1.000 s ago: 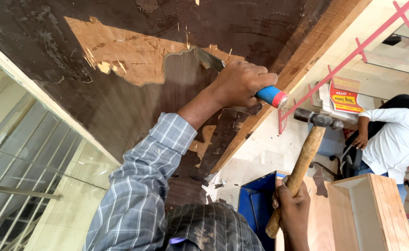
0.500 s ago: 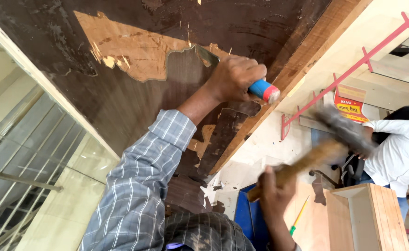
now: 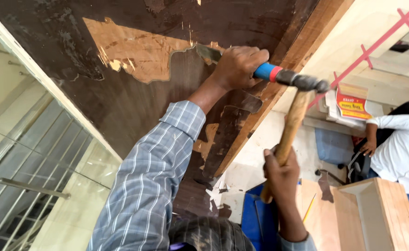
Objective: The person uses a hammer and a chisel to strip dark brown veneer from a large wooden board. They repeatedly strike the chisel to pry off sections of the veneer, which fall to the floor.
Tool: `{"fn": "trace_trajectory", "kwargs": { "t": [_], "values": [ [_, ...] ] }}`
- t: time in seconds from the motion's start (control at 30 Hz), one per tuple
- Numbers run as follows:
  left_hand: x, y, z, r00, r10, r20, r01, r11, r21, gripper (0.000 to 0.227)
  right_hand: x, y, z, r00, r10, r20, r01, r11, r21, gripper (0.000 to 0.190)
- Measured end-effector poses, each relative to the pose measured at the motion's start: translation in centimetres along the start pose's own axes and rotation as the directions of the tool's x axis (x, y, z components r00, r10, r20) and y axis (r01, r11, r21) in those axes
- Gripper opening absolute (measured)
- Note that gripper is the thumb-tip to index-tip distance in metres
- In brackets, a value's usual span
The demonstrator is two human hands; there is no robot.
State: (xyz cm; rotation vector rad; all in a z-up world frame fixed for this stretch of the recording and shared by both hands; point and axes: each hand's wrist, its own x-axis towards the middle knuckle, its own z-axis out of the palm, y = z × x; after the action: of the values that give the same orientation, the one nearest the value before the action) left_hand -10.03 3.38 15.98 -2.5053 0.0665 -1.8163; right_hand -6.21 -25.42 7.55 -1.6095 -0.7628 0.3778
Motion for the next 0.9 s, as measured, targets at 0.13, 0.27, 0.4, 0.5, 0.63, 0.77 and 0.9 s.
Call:
{"fn": "trace_trajectory", "kwargs": {
  "t": [0.13,0.27,0.4,0.5,0.63,0.77,0.9],
  "values": [
    [-0.1,-0.2,0.0,0.999,0.031,-0.022,-0.032,0.997,-0.063,0.029,-1.7,-1.1,0.6,0.968,-0.186,-0.167,0.221,0.948,0.23,0.015],
    [-0.3,-0.4,0.5,0.999,0.014,-0.029,-0.017,0.997,-0.079,0.029,-1.9,-0.8,2.7,0.952,-0.202,-0.231,0.244,0.955,0.172,0.015],
    [0.0,-0.3,0.8,0.999,-0.023,-0.041,0.02,0.998,-0.06,0.032,-1.5,-1.5,1.5,0.994,0.042,-0.099,-0.033,0.996,0.088,0.017],
    [0.0,-0.2,0.6,0.998,-0.026,-0.058,0.024,0.999,-0.04,0.033,-1.4,-1.7,0.2,0.973,-0.162,-0.167,0.181,0.978,0.105,0.017],
    [0.5,-0.4,0.5,0.997,-0.049,-0.062,0.048,0.999,-0.014,0.034,1.3,-0.7,1.3,0.974,-0.168,-0.151,0.189,0.972,0.139,0.019],
    [0.7,-0.9,0.3,0.993,-0.091,-0.069,0.094,0.995,0.045,0.031,3.3,-1.4,-2.0,0.995,-0.098,0.0,0.098,0.995,0.028,0.017],
    [0.4,-1.1,0.6,0.993,-0.084,-0.084,0.087,0.996,0.037,0.035,3.8,-1.5,-1.7,0.954,-0.249,-0.167,0.278,0.943,0.181,0.018]
  ]
}}
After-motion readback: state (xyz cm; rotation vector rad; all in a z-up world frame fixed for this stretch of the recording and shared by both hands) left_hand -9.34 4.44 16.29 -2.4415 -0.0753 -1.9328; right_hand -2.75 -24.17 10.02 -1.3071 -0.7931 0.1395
